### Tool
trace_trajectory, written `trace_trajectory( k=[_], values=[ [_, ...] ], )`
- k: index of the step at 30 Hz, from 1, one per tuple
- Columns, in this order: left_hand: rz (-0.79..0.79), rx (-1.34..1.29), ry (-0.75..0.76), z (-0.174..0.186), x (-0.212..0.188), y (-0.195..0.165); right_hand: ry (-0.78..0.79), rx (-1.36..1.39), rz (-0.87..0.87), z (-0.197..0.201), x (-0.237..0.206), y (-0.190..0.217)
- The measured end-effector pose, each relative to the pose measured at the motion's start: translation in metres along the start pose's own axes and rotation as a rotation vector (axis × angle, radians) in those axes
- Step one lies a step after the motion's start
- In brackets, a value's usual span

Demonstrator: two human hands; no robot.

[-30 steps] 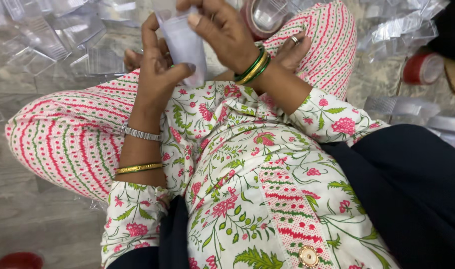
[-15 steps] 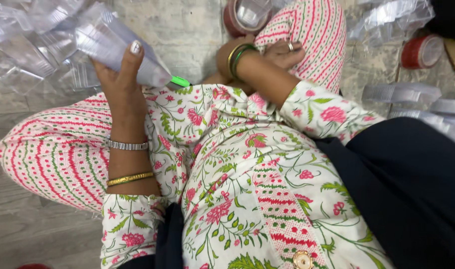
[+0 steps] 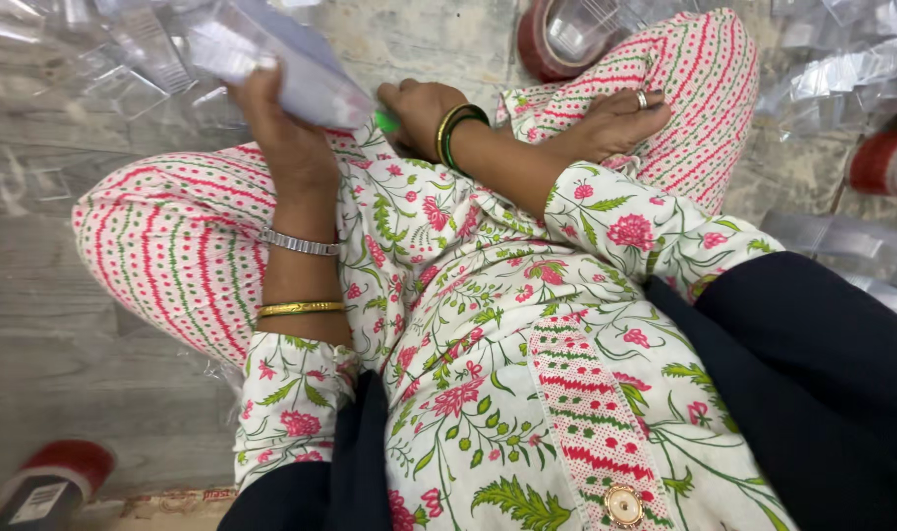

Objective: The person sits on the floor and folds clear plastic sheets into small rectangular boxes, pressing the sides to shape them and setting finished boxes aside. They repeatedly pick up flat plastic pieces, fold them into box form, and stack the completed boxes nearby.

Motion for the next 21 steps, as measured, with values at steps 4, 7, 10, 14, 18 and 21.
trace_trajectory(
  k=[4,7,10,14,18,21],
  values=[
    [-0.105,0.358,0.109,-0.031,-0.012,-0.002,-0.109,-0.078,-0.070,0.025,0.026,-0.028],
    [-0.155,0.531,0.133,-0.055,-0.022,-0.003,-0.232,0.248,-0.407,0.053,0.029,-0.059],
    [-0.213,0.630,0.178,-0.073,-0.029,-0.006,-0.330,0.763,-0.532,0.081,0.025,-0.060],
    [-0.375,0.796,0.182,-0.080,-0.040,-0.016,-0.311,0.842,-0.337,0.121,0.009,-0.039],
    [-0.534,0.985,0.145,-0.084,-0.045,-0.025,-0.334,0.833,-0.284,0.143,-0.014,-0.013],
    [-0.684,1.141,0.150,-0.090,-0.053,-0.032,-0.376,0.778,-0.270,0.157,-0.028,0.007]
  ],
)
Point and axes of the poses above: each hand's wrist, its own x-axis towards the middle knuckle, its own z-axis out of the back of the hand, y = z × x, the point moved 6 cm from there along x, towards the middle knuckle, and after that the axes turned 15 degrees about -y, right-handed, at the moved point
